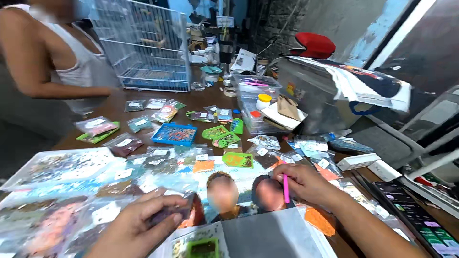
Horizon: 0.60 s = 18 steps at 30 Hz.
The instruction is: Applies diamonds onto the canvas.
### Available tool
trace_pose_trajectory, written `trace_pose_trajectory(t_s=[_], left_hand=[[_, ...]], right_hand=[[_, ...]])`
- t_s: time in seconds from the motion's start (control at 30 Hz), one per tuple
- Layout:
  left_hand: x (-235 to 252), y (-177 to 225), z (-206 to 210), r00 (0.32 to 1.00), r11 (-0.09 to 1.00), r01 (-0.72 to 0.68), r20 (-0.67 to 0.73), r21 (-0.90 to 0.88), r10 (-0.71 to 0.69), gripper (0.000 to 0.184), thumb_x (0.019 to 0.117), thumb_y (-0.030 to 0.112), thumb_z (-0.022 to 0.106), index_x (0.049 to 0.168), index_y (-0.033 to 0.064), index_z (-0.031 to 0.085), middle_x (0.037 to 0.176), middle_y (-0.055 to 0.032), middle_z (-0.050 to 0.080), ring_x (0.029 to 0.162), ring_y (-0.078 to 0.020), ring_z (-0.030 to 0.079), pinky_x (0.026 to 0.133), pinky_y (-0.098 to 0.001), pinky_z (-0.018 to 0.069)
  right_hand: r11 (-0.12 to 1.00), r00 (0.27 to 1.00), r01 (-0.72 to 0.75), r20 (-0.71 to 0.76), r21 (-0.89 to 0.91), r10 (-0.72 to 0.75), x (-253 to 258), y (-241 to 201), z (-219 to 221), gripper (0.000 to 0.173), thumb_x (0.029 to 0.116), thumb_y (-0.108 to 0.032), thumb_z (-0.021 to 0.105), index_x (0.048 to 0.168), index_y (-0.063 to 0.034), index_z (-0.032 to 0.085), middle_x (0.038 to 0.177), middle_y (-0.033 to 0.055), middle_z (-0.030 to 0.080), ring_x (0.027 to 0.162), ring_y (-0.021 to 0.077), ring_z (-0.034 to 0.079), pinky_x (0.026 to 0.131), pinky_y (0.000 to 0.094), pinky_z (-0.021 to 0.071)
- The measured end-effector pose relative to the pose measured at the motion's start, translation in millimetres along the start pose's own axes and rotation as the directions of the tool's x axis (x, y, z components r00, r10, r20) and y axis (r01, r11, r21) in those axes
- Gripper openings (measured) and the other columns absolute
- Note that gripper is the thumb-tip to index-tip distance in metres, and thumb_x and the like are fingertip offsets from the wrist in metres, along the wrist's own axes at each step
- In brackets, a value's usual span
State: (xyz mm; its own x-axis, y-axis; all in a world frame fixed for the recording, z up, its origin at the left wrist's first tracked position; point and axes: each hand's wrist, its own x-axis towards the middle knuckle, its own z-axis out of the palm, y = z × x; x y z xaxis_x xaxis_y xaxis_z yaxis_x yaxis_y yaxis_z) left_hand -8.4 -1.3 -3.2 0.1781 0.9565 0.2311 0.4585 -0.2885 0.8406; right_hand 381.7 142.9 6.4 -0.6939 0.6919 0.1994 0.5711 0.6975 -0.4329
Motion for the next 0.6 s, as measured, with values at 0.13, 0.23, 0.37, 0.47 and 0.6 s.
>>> trace_pose_trajectory(t_s=[0.13,0.23,0.37,0.47,0.6], left_hand=[[2,-11,12,0.993,0.999,-0.025,-0.113,0.027,0.028,0.019,0.0895,0.027,0.066,0.104,0.0210,0.077,0.094,0.0107,0.069,0.082,0.0034,0.065,0.071,-0.0144,0.0552],[3,-4,10,0.998,1.000,0.014,-0.062,0.005,-0.013,0.018,0.0905,0.021,0.066,0.105,0.0196,0.077,0.094,0.0102,0.068,0.084,0.0017,0.064,0.074,-0.0161,0.0551],[5,6,7,1.000,1.000,0.021,-0.021,-0.002,-0.021,0.016,0.0918,0.013,0.068,0.106,0.0147,0.076,0.091,0.0059,0.063,0.077,0.0002,0.059,0.068,-0.0163,0.0512],[6,8,6,1.000,1.000,0.015,0.007,0.002,-0.015,0.018,0.0926,0.011,0.067,0.108,0.0132,0.075,0.093,0.0049,0.063,0.078,-0.0002,0.059,0.069,-0.0170,0.0510],[7,9,5,0.999,0.999,0.021,0.026,-0.024,-0.021,0.017,0.0931,0.009,0.067,0.108,0.0128,0.075,0.095,0.0035,0.065,0.079,-0.0018,0.062,0.070,-0.0181,0.0536]], right_hand=[[0.997,0.992,0.041,-0.121,0.072,-0.032,-3,-6,10,0.041,0.1080,-0.045,0.040,0.117,-0.0161,0.067,0.090,-0.0057,0.072,0.080,0.0042,0.068,0.072,0.0305,0.0578],[0.925,0.980,0.089,-0.197,0.369,-0.015,-1,-30,24,0.040,0.1070,-0.051,0.042,0.123,-0.0255,0.068,0.090,-0.0087,0.073,0.081,0.0006,0.068,0.070,0.0193,0.0555],[0.849,0.984,0.134,-0.170,0.511,-0.053,6,-75,36,0.040,0.1072,-0.049,0.044,0.111,-0.0212,0.073,0.085,-0.0107,0.068,0.068,-0.0053,0.058,0.061,0.0133,0.0489],[0.833,0.979,0.184,-0.172,0.521,-0.109,11,-109,43,0.041,0.1080,-0.045,0.043,0.099,-0.0175,0.071,0.085,-0.0135,0.067,0.072,-0.0087,0.057,0.064,0.0110,0.0485],[0.793,0.975,0.221,-0.158,0.567,-0.158,17,-145,58,0.031,0.1099,-0.037,0.043,0.098,-0.0137,0.060,0.080,-0.0101,0.063,0.070,-0.0070,0.057,0.064,0.0114,0.0479]])
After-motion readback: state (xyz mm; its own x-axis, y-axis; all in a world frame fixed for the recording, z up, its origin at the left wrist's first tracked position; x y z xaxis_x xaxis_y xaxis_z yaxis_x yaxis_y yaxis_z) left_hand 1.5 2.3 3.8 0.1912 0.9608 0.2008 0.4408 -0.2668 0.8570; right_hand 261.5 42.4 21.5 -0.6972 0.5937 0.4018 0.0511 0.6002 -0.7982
